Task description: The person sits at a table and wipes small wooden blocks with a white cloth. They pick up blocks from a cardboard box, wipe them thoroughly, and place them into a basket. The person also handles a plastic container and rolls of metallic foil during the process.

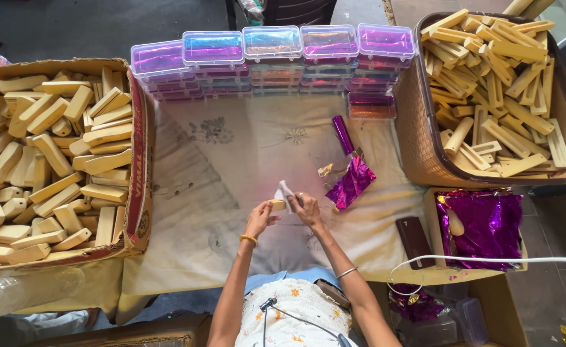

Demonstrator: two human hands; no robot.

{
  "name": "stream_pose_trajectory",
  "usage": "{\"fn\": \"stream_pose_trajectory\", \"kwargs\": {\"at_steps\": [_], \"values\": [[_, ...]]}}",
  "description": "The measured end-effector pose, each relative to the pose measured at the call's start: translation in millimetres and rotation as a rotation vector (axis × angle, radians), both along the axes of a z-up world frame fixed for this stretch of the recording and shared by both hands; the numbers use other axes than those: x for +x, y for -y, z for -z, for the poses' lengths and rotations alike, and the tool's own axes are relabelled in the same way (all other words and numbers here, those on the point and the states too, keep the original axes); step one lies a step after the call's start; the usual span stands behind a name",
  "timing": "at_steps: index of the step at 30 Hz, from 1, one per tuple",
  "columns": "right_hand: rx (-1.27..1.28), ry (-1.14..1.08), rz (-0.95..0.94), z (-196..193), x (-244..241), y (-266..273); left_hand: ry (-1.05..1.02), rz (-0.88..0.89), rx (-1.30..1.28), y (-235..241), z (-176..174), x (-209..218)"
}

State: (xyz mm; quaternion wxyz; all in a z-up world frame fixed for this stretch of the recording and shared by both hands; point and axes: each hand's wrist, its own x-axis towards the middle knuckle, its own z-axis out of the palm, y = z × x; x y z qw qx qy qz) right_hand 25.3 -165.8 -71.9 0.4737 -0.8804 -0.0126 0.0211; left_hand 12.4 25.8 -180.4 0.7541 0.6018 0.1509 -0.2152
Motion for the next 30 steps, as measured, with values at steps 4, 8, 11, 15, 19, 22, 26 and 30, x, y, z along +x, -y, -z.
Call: {"fn": "stream_pose_trajectory", "kwargs": {"at_steps": [4,8,11,15,19,22,26,30], "values": [[0.160,0.044,-0.107,1.6,0.9,-10.2,0.117,0.085,0.109,1.2,-29.8,0.5],[0.339,0.091,-0.173,23.2,4.8,-6.0,0.192,0.160,0.343,-6.8,-42.9,-2.0],[0.177,0.065,-0.092,34.2,8.6,16.0,0.136,0.152,0.235,-12.1,-62.5,-6.4],[-0.171,0.068,0.014,48.5,8.0,52.4,-0.058,0.167,-0.017,-15.2,-112.4,-10.3],[-0.088,0.315,-0.030,70.0,16.0,54.1,0.053,0.068,-0.139,-8.6,-57.0,6.9],[-0.097,0.363,-0.123,72.6,13.1,45.2,0.117,0.001,0.147,-3.8,-52.6,2.8],[-0.208,0.255,-0.189,74.2,12.7,40.8,0.503,-0.133,1.002,-12.3,-32.9,5.9],[-0.287,0.233,-0.193,108.5,15.0,38.0,0.541,-0.053,1.180,-25.4,1.5,20.4]]}}
